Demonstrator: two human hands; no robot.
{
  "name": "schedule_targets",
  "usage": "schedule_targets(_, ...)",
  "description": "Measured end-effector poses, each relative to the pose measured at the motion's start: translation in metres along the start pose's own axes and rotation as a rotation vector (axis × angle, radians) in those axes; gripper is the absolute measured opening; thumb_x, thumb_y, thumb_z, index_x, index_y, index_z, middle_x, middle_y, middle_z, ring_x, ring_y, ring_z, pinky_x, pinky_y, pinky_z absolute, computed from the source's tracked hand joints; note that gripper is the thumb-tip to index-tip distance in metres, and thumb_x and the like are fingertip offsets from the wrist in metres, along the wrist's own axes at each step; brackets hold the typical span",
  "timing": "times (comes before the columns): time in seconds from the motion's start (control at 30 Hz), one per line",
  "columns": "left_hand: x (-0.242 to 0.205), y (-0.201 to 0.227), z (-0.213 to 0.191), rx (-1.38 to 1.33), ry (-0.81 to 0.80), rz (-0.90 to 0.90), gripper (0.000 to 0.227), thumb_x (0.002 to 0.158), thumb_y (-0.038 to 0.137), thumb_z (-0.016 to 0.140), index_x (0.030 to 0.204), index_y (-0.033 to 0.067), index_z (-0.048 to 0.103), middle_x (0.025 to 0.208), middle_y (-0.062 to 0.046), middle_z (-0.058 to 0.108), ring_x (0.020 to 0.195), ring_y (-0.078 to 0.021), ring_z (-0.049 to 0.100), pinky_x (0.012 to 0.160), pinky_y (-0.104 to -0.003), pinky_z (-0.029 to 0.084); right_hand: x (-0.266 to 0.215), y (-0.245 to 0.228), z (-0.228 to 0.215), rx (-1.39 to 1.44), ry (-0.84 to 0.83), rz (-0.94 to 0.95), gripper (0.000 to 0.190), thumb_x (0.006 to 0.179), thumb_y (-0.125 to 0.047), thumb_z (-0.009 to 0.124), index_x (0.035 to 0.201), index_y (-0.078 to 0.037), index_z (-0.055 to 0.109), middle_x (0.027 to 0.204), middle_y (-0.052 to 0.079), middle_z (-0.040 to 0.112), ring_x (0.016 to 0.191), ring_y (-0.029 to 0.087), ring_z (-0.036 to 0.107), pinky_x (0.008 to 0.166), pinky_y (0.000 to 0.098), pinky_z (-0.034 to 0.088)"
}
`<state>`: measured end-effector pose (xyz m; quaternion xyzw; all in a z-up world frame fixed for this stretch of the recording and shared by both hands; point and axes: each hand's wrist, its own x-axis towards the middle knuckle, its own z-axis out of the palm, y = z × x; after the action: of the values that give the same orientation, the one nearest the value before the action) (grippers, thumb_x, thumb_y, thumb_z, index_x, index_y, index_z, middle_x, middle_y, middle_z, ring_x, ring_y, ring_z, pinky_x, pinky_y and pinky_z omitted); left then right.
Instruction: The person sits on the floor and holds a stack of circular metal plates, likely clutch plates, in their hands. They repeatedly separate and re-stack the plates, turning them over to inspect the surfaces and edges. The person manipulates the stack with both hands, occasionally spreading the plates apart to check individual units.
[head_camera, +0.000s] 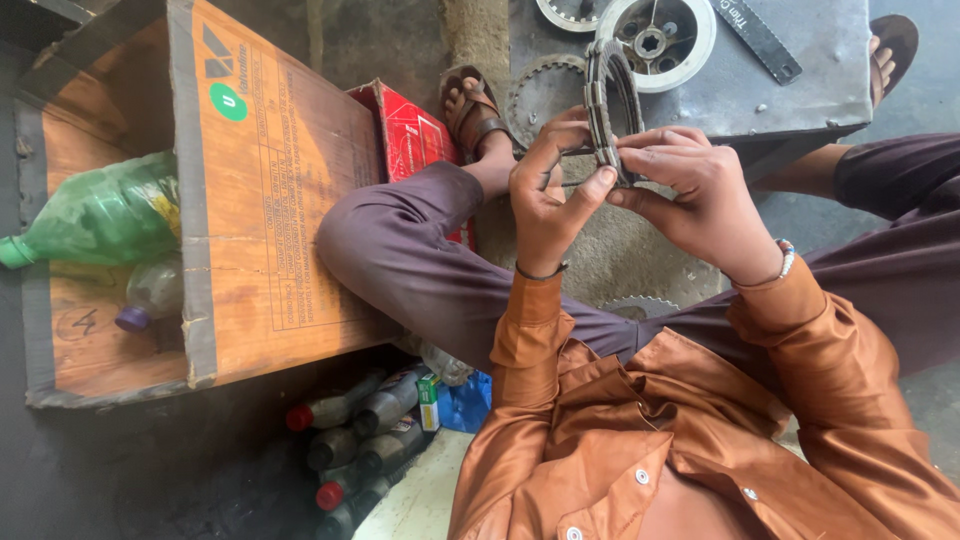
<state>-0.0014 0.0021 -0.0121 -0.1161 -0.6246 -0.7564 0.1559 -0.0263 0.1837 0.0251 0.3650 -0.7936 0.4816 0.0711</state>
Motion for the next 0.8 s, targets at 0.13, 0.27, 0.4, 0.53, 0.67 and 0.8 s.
schedule_targets(0.13,-0.001,-0.003,-0.002,0.057,-0.012,0.042,0.023,0.092,0.002,0.072,0.113,-0.0058,0.067,0.126,-0.014,0.064,0.132,-0.0205,0.056,0.117,-0.033,0.042,0.0,0.0,0.0,-0.004,-0.007,0.002,0.037,0.085,-0.011,0.083,0.117,0.002,0.071,0.114,0.013,0.074,0.115,0.029,0.071,0.103,0.0378,0.049)
schedule_targets(0.27,-0.003,-0.008,-0.004,0.011,-0.007,0.026,0.028,0.09,0.004,0.073,0.115,-0.0044,0.065,0.131,-0.014,0.06,0.128,-0.0197,0.056,0.115,-0.033,0.042,0.0,0.002,0.001,-0.004,0.001,0.002,0.037,0.084,-0.011,0.083,0.116,0.002,0.071,0.113,0.014,0.074,0.116,0.029,0.071,0.104,0.038,0.05)
schedule_targets(0.4,-0.003,-0.009,-0.001,0.029,0.009,0.041,0.028,0.09,0.005,0.076,0.113,-0.0036,0.065,0.13,-0.014,0.061,0.128,-0.0198,0.057,0.114,-0.033,0.043,-0.002,0.001,0.002,-0.007,0.008,0.007,0.035,0.085,-0.01,0.083,0.116,0.003,0.071,0.113,0.014,0.074,0.116,0.029,0.071,0.105,0.0387,0.049)
schedule_targets(0.53,-0.005,-0.011,-0.002,0.033,0.013,0.039,0.03,0.09,0.006,0.077,0.116,-0.0028,0.065,0.129,-0.014,0.061,0.126,-0.0196,0.057,0.113,-0.033,0.043,-0.001,0.001,0.002,0.001,0.008,0.007,0.035,0.085,-0.01,0.083,0.114,0.003,0.071,0.112,0.014,0.074,0.116,0.029,0.071,0.105,0.0386,0.049)
schedule_targets(0.67,-0.004,-0.009,-0.005,-0.09,-0.023,-0.035,0.025,0.094,0.006,0.074,0.116,-0.0044,0.066,0.134,-0.015,0.061,0.128,-0.0196,0.057,0.116,-0.033,0.042,0.0,0.001,0.002,0.004,-0.004,0.003,0.036,0.084,-0.01,0.084,0.115,0.002,0.071,0.112,0.014,0.074,0.115,0.029,0.071,0.105,0.0386,0.049)
schedule_targets(0.8,-0.005,-0.003,-0.006,-0.231,-0.03,-0.178,0.035,0.097,0.005,0.076,0.129,-0.0042,0.066,0.124,-0.016,0.068,0.122,-0.0204,0.062,0.117,-0.037,0.046,-0.002,0.002,0.004,0.014,-0.021,0.024,0.037,0.082,-0.01,0.085,0.115,0.0,0.073,0.108,0.012,0.074,0.114,0.028,0.071,0.105,0.039,0.048)
